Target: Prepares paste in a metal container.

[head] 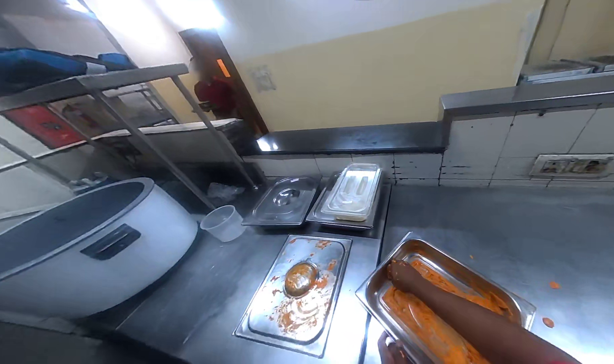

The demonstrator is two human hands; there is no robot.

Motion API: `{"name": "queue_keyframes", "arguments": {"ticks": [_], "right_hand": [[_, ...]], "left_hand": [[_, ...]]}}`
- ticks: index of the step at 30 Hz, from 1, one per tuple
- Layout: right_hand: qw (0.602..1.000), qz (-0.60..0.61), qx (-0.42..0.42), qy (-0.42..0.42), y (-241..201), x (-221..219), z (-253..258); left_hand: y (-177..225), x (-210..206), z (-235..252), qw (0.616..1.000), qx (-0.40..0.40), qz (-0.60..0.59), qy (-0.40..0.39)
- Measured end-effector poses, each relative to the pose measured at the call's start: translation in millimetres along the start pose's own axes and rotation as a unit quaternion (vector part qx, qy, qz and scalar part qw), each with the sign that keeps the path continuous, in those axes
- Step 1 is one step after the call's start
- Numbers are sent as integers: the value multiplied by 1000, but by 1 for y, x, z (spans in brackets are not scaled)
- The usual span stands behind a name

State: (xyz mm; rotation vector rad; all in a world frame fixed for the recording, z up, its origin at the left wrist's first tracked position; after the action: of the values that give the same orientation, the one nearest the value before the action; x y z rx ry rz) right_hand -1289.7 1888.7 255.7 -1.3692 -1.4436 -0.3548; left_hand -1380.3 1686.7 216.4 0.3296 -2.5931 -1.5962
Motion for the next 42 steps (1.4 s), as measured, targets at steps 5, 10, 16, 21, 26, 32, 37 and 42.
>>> {"name": "queue_keyframes", "arguments": {"ticks": [5, 10, 16, 21, 26, 32, 37, 42], "right_hand": [[999, 10, 29, -23, 0, -20, -21], [998, -1, 42, -36, -5, -27, -26], [994, -1, 96, -53, 5, -54, -52], [983, -6, 105, -148, 7, -62, -131], [996, 47, 56, -60, -9, -47, -184], [998, 53, -25, 12, -5, -12, -136], [993, 42, -89, 71, 38, 16, -34], [999, 14, -44, 24, 27, -17, -33]], "left_hand": [[10, -12, 0, 996, -28, 67, 48], [18, -13, 11, 987, -41, 140, 72], [31, -7, 35, 977, -48, 183, 99], [38, 0, 48, 974, -62, 202, 80], [38, 3, 57, 974, -71, 201, 74], [40, 5, 64, 977, -77, 189, 67], [33, 7, 64, 976, -92, 183, 79], [31, 7, 65, 975, -101, 185, 74]]}}
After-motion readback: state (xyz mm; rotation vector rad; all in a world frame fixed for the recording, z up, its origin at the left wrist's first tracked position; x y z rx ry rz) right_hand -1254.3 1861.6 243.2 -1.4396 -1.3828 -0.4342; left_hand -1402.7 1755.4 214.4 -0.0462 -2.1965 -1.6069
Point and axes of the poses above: each hand's wrist, its own z-axis towards the middle knuckle, its own x-axis out of the back of the hand, y = z × x, the point moved 1 cm from there along z, towards the middle knuckle, and after that the axes turned 5 degrees about x, right-handed, at the moved point
